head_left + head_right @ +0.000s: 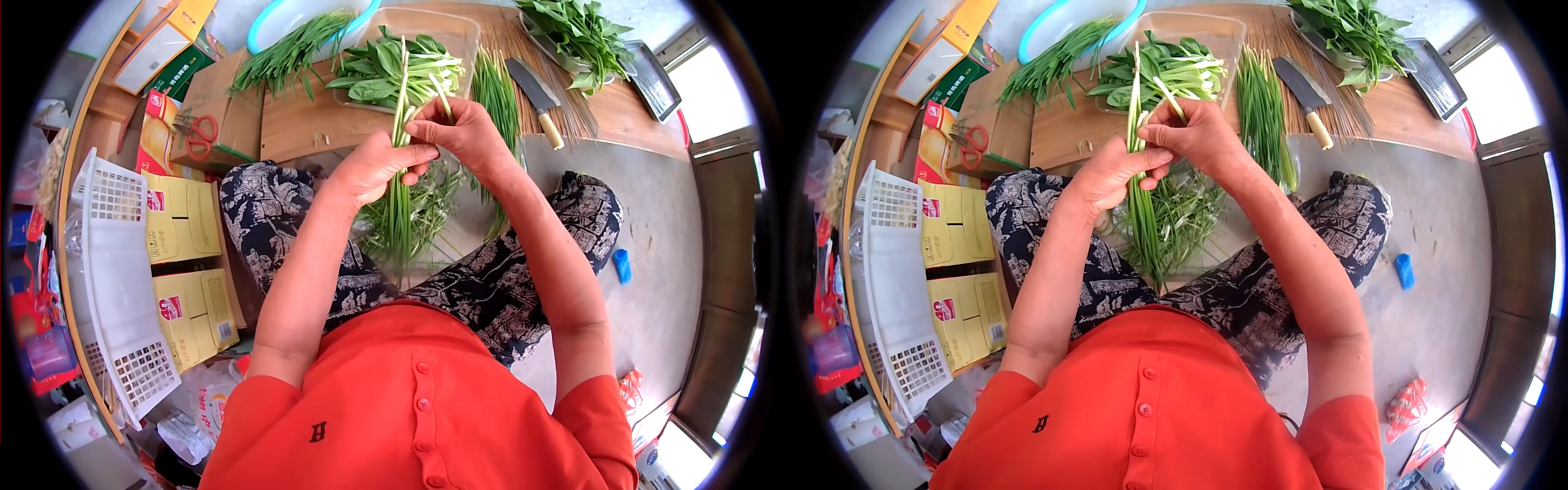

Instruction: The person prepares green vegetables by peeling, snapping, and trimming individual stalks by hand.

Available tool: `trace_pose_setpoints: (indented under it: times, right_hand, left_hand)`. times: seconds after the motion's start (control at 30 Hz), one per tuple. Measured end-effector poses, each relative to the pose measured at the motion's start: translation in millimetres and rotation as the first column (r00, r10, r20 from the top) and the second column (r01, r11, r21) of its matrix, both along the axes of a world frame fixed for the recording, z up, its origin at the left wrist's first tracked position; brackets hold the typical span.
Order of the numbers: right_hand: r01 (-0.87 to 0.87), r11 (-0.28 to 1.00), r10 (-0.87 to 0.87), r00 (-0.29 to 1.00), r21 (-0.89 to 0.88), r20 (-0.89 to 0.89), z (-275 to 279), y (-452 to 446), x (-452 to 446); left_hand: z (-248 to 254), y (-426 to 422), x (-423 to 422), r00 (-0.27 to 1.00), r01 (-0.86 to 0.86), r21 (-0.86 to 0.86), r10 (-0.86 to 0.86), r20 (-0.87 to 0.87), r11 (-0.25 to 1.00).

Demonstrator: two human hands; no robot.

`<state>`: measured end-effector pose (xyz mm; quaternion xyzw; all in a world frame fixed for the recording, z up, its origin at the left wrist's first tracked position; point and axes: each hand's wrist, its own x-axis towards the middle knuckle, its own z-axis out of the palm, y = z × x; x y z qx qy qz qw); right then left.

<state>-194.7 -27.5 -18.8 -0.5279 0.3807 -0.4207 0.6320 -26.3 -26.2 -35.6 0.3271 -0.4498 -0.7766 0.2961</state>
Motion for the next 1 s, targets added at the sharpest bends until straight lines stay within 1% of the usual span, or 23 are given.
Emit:
trace_pose_setpoints:
  times: [0.17, 0.23, 0.27, 0.33, 0.37, 0.43, 0.47, 0.53, 0.57, 0.6, 0.67, 0.7, 0.77, 0.8, 0.83, 0.87, 0.93, 0.97, 1.0]
  right_hand:
    - [-0.001, 0.999, 0.000, 1.000, 0.052, 0.018, -2.2, -4.2, -5.4]
    - [-0.101, 0.994, 0.100, 0.995, 0.038, 0.007, -3.0, -6.0, -10.0]
    - [-0.100, 0.994, 0.100, 0.995, 0.037, 0.006, -2.6, -5.6, -11.2]
    - [-0.119, 0.993, 0.117, 0.991, 0.020, 0.058, 2.7, -1.7, -11.1]
    - [-0.101, 0.994, 0.098, 0.993, 0.038, 0.059, 2.0, -2.9, -13.0]
    - [-0.062, 0.997, 0.057, 0.995, 0.055, 0.085, 1.3, -7.8, -18.8]
    - [0.013, 0.997, -0.021, 0.993, 0.071, 0.115, 0.9, -8.6, -20.5]
    - [0.025, 0.995, -0.046, 0.975, 0.099, 0.217, -0.1, -14.6, -27.4]
    - [0.039, 0.995, -0.058, 0.974, 0.088, 0.219, 0.1, -16.5, -31.3]
    - [0.061, 0.993, -0.082, 0.968, 0.097, 0.237, 0.3, -19.0, -36.1]
    - [0.116, 0.986, -0.148, 0.935, 0.116, 0.322, -3.4, -24.6, -44.6]
    - [0.125, 0.985, -0.157, 0.933, 0.116, 0.324, -1.4, -25.5, -46.8]
    - [0.135, 0.987, -0.154, 0.951, 0.087, 0.268, 1.2, -24.8, -48.3]
    - [0.133, 0.987, -0.152, 0.952, 0.088, 0.267, 1.3, -24.6, -47.5]
    - [0.103, 0.990, -0.125, 0.953, 0.092, 0.277, 2.1, -24.7, -46.5]
    - [0.072, 0.993, -0.096, 0.953, 0.095, 0.288, 2.8, -24.5, -45.1]
    - [0.046, 0.995, -0.069, 0.952, 0.083, 0.299, 1.5, -23.4, -42.8]
    - [0.030, 0.995, -0.056, 0.950, 0.090, 0.307, 0.0, -23.2, -41.2]
    - [0.014, 0.995, -0.044, 0.948, 0.098, 0.316, -1.5, -22.2, -40.0]
  left_hand:
    - [-0.9, 2.3, 0.2, 0.999, -0.015, -0.030, 0.014, -0.038, 0.999]
    - [1.4, 4.0, 1.7, 0.997, 0.004, -0.025, -0.007, -0.083, 1.000]
    - [1.3, 3.0, 2.6, 0.997, 0.005, -0.026, -0.007, -0.083, 1.000]
    - [0.2, 1.6, 5.5, 0.987, 0.052, -0.040, -0.058, -0.151, 0.998]
    - [0.5, 1.0, 6.9, 0.987, 0.052, -0.037, -0.057, -0.149, 0.998]
    - [2.9, 0.1, 7.4, 0.982, 0.010, 0.030, -0.004, -0.189, 0.999]
    - [1.5, -0.4, 8.5, 0.982, 0.014, 0.035, -0.007, -0.191, 0.999]
    - [-2.2, -3.2, 15.5, 0.988, -0.092, 0.048, 0.097, -0.122, 0.995]
    - [-10.2, -5.9, 21.3, 0.983, -0.167, 0.003, 0.167, -0.071, 0.986]
    - [-7.1, -4.4, 21.7, 0.967, -0.254, -0.014, 0.253, -0.037, 0.967]
    - [-9.2, -7.0, 37.2, 0.933, -0.275, -0.138, 0.299, 0.200, 0.952]
    - [-5.0, -8.9, 41.7, 0.942, -0.241, -0.130, 0.264, 0.206, 0.962]
    - [-1.2, -9.6, 39.0, 0.943, -0.231, -0.144, 0.258, 0.210, 0.962]
    - [3.9, -9.1, 35.6, 0.942, -0.230, -0.164, 0.262, 0.211, 0.959]
    - [6.0, -7.0, 24.6, 0.936, -0.293, -0.167, 0.318, 0.153, 0.941]
    - [10.8, -5.6, 17.0, 0.934, -0.297, -0.168, 0.322, 0.152, 0.940]
    - [21.2, -4.5, 3.7, 0.966, -0.205, -0.188, 0.229, 0.119, 0.961]
    - [23.0, -4.1, -2.0, 0.972, -0.200, -0.179, 0.218, 0.085, 0.963]
    - [21.5, -3.6, -5.7, 0.972, -0.199, -0.177, 0.217, 0.087, 0.964]
